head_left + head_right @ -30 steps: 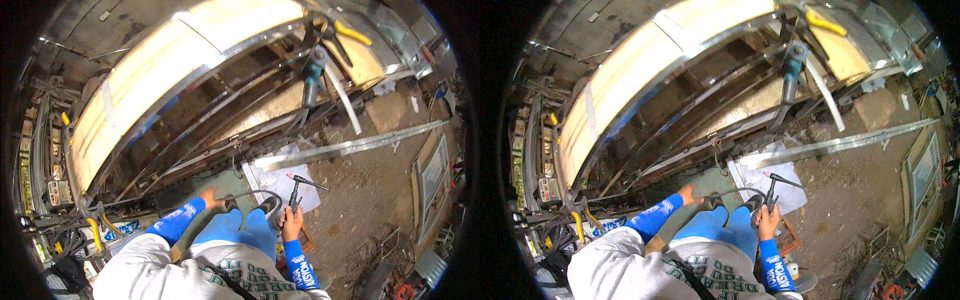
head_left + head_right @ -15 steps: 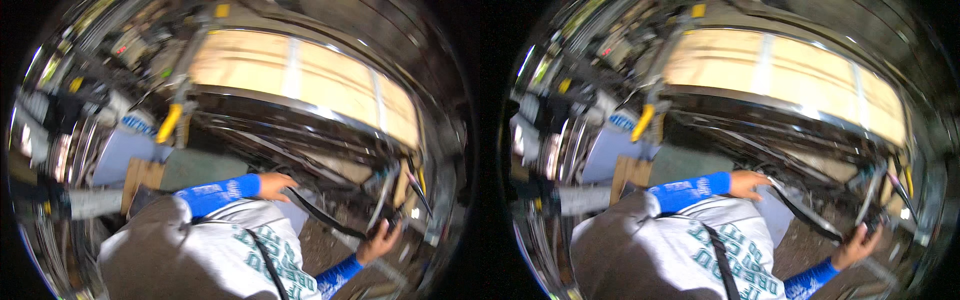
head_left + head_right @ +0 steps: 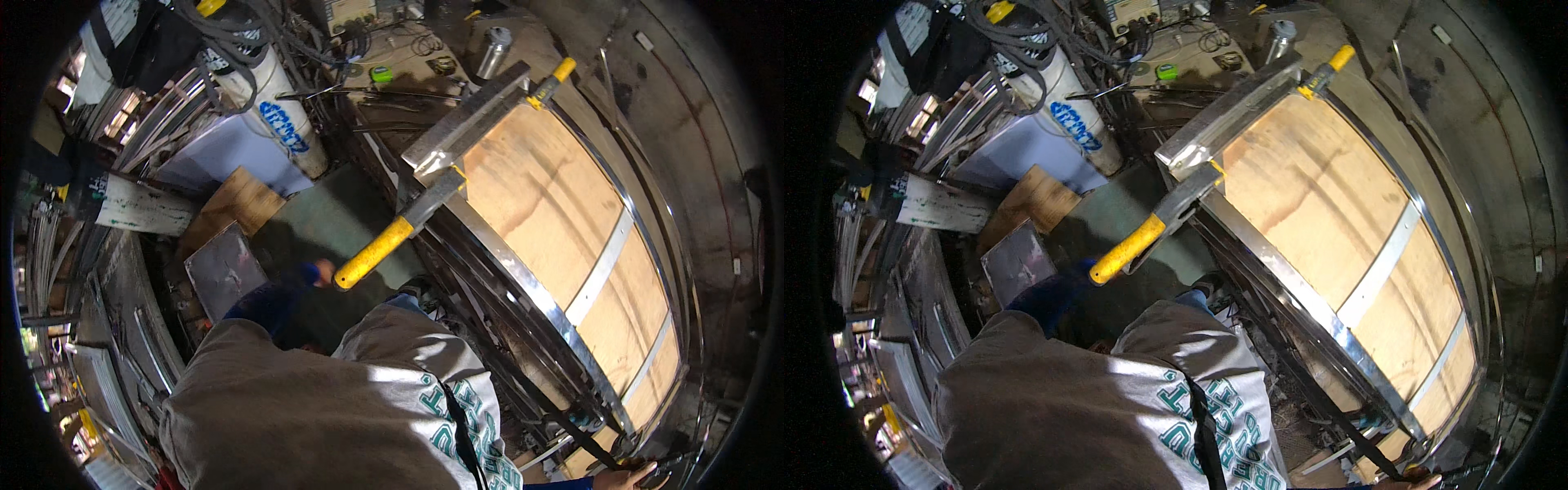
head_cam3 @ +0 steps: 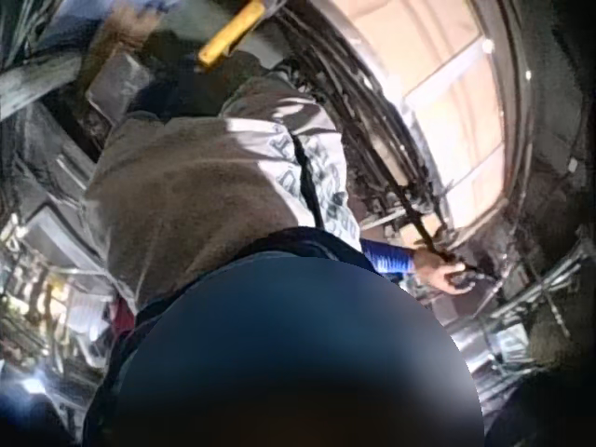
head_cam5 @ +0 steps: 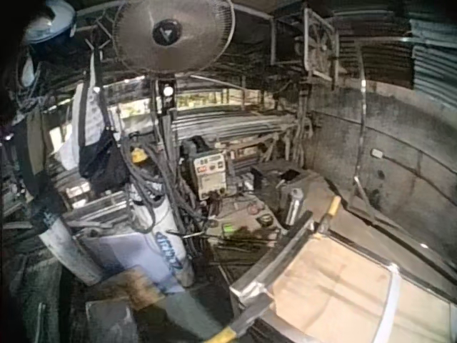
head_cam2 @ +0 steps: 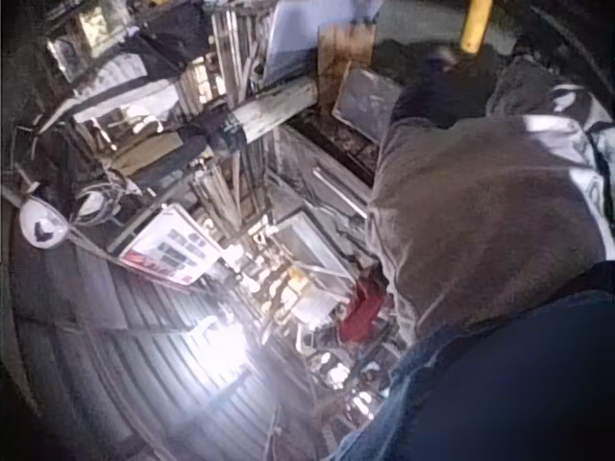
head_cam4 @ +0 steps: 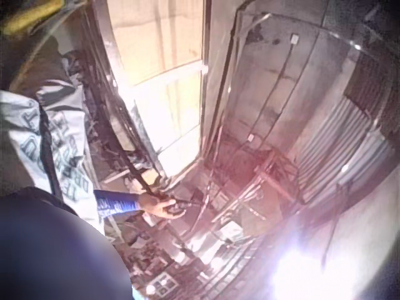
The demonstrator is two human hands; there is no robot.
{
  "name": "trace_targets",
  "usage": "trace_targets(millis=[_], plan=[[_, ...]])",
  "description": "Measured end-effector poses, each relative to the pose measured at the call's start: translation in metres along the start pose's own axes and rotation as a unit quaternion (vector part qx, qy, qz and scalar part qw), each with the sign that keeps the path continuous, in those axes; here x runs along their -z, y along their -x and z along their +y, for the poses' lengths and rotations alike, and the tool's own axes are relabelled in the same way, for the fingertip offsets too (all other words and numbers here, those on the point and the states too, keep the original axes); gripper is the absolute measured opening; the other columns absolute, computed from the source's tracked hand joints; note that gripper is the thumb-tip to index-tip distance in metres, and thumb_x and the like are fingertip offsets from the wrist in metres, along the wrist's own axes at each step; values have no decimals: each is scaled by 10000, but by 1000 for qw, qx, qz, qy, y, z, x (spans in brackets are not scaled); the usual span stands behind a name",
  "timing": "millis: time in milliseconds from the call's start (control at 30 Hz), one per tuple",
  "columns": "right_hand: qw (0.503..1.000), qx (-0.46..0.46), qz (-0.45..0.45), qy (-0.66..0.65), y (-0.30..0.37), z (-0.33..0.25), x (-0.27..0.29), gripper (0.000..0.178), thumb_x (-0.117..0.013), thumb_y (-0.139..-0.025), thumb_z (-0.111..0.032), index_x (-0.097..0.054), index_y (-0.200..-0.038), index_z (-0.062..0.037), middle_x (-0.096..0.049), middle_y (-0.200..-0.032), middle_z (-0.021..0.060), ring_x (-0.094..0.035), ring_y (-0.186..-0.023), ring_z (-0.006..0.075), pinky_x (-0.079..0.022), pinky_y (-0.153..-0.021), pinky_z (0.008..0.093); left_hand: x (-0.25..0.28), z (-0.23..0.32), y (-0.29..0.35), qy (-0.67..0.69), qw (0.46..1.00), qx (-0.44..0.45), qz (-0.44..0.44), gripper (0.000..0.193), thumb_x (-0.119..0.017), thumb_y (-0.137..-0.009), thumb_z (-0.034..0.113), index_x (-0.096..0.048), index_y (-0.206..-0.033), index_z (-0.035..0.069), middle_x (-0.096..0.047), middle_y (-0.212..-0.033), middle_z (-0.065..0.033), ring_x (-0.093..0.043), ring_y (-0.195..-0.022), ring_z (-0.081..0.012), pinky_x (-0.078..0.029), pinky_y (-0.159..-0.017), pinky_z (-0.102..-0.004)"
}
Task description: The person adjusts the head-mounted camera, then uses a welding torch to tack and weld metal strips onto a wooden workbench. The person handles a metal strip and the welding torch, creating visible sparks and molten metal along the seam.
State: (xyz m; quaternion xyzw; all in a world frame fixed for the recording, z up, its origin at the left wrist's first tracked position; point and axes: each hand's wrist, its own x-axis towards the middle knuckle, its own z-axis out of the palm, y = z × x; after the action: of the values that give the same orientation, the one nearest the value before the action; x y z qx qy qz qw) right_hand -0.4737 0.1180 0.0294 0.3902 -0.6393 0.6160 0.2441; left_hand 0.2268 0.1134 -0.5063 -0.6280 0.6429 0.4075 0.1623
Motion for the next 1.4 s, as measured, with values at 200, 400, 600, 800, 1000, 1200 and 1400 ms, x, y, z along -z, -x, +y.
trace_targets(millis=[200, 400, 600, 800, 1000, 1200, 1400], plan=[[998, 0, 6, -62, 0, 38, -33, 624, -842, -888, -259, -557, -1407, -62, -646, -1258, 116, -601, -1102, 240, -494, -932, 411, 61, -89, 26, -241, 964, 30, 104, 418, -649, -946, 416, -751, -1126, 53, -734, -1170, -180, -678, -1071, -415, -542, -890, -529], [985, 35, -164, 31, 41, 73, -22, 662, -686, -965, 5, -388, -1555, -24, -738, -1150, 184, -723, -1010, 219, -594, -822, 305, 228, -37, 29, 66, 888, 143, 432, 357, -701, -913, 409, -791, -969, 67, -737, -1009, -241, -708, -972, -428, -563, -850, -511], [993, -97, -55, 30, 71, 16, 17, 548, -633, -994, 19, -460, -1513, -6, -651, -1332, 227, -723, -1027, 222, -605, -818, 312, 363, -48, -22, 64, 873, 195, 443, 281, -722, -892, 297, -793, -977, 39, -747, -1090, -226, -717, -1041, -407, -571, -948, -472], [962, 114, 10, 248, 113, -61, 60, 458, -747, -947, -385, -651, -1306, -118, -537, -1458, 246, -547, -1286, 429, -453, -1006, 605, 441, -83, -96, -53, 889, 232, 391, 256, -582, -975, 148, -786, -1090, 44, -752, -1143, -208, -730, -1077, -384, -588, -937, -498], [948, 11, -85, 308, 181, -87, 90, 515, -638, -966, 28, -514, -1465, 3, -632, -1379, 192, -701, -1097, 250, -609, -859, 315, 472, -107, -144, -171, 908, 187, 335, 280, -540, -994, 154, -801, -1056, 76, -769, -1104, -179, -743, -1057, -367, -603, -901, -480], [863, 85, -127, 481, 210, -138, 90, 429, -632, -930, 70, -612, -1355, 16, -468, -1526, 215, -575, -1311, 322, -551, -1018, 365, 476, -124, -160, -242, 908, 121, 319, 269, -547, -975, 142, -802, -1039, 86, -774, -1069, -173, -758, -1003, -351, -619, -841, -465], [848, 112, -152, 496, 211, -156, 88, 381, -631, -963, 5, -614, -1343, 40, -547, -1477, 220, -533, -1354, 360, -520, -1059, 393, 475, -131, -166, -222, 905, 134, 339, 272, -524, -1000, 139, -765, -1101, 66, -767, -1103, -167, -759, -981, -362, -619, -825, -473]])
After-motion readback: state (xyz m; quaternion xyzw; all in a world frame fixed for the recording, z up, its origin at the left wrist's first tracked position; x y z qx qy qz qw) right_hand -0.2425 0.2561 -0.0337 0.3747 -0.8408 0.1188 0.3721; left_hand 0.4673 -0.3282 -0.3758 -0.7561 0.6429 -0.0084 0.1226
